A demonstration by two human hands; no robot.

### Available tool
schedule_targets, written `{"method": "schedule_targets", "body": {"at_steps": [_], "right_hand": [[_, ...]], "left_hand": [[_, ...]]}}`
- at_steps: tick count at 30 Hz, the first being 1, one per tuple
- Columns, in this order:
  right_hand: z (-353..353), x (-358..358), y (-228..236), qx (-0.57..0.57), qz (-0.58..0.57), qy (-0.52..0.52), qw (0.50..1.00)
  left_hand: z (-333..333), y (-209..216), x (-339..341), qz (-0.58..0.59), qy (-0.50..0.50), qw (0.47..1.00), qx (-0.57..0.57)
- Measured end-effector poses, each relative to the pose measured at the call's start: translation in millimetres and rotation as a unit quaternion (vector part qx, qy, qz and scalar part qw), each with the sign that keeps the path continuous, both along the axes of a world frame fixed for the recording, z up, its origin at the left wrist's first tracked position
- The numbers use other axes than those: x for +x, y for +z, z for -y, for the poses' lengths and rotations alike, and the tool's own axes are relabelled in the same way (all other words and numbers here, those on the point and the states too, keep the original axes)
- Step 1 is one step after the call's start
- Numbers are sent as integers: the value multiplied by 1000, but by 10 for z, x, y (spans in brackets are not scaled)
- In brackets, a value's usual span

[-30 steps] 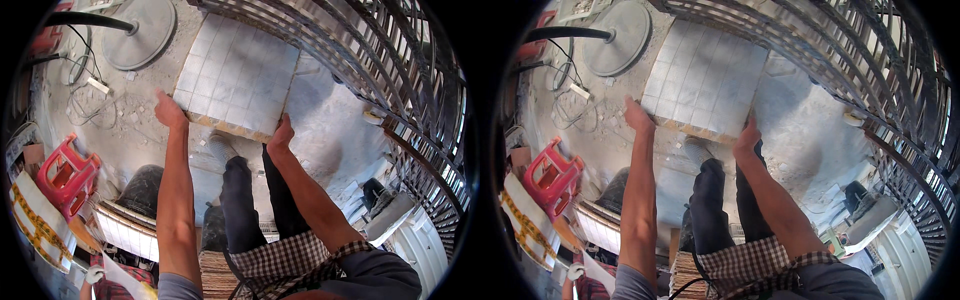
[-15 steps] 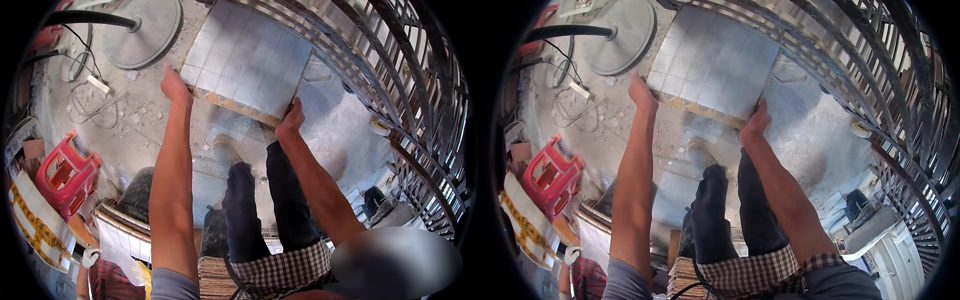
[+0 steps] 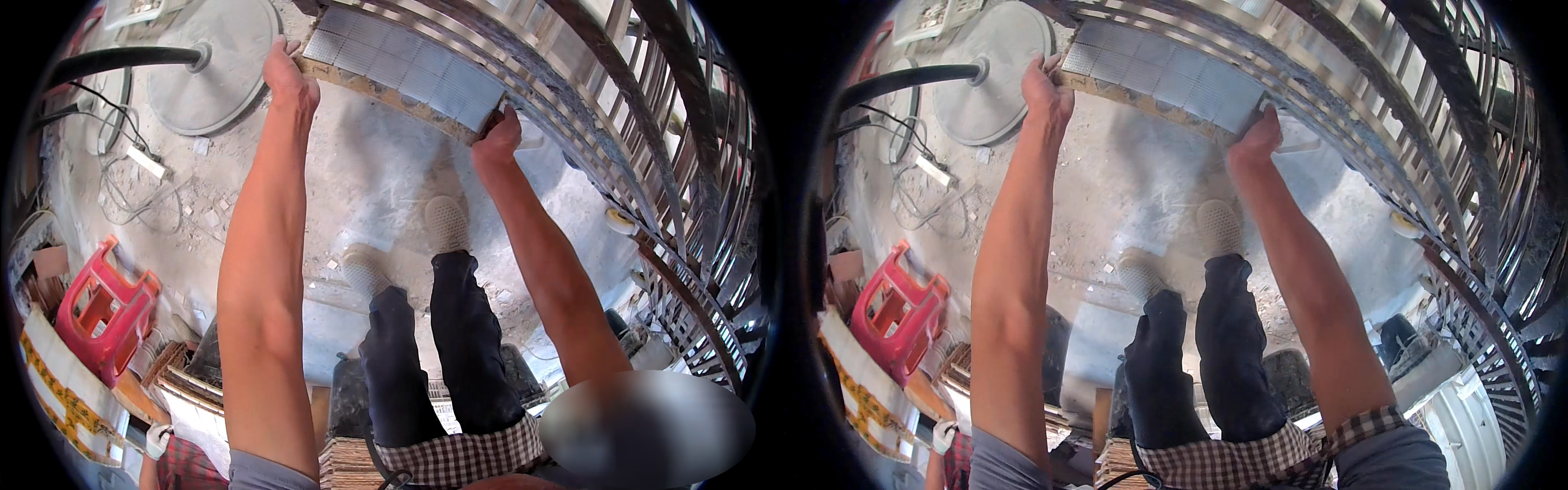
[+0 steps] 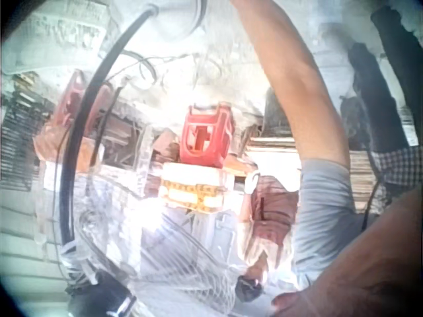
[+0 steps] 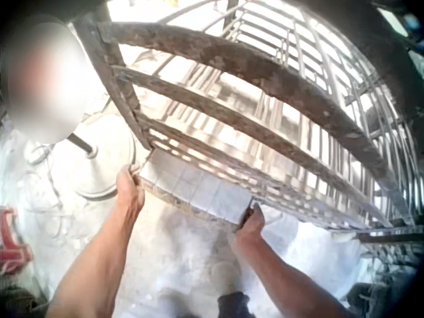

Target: The person repeatedly picks up rectangular frames from a stack on the floor and places them onto a metal drying rack. The person handles the frames one at a time, lifting them from a pile and arranging them on the rack's shelves.

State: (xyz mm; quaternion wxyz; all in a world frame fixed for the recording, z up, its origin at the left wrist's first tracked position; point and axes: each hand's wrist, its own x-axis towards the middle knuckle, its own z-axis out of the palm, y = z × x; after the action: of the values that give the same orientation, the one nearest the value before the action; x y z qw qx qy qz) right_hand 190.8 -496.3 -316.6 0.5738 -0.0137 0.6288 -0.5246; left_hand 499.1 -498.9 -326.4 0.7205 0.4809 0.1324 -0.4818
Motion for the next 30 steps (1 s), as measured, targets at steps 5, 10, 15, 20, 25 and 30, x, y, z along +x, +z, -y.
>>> {"method": "schedule_targets", "body": {"at_steps": [5,10,15,20,25,30], "right_hand": [[151,-170,-100,-50,33,45,997],[-187,-436,111,38,-33,199,979],[-477,-321,282,48,100,234,966],[-360,-392,173,-12,110,218,970],[-104,-329,193,-42,122,238,963],[-74,-248,244,-31,92,221,970]], "left_hand": [[6,-69,-16,51,-26,998,-22],[-276,127,-201,25,-162,984,64],[-298,26,-117,58,-186,980,42],[-169,57,-237,76,-162,983,33],[92,-5,-266,95,-127,987,31],[140,-40,-268,97,-129,987,19]]}}
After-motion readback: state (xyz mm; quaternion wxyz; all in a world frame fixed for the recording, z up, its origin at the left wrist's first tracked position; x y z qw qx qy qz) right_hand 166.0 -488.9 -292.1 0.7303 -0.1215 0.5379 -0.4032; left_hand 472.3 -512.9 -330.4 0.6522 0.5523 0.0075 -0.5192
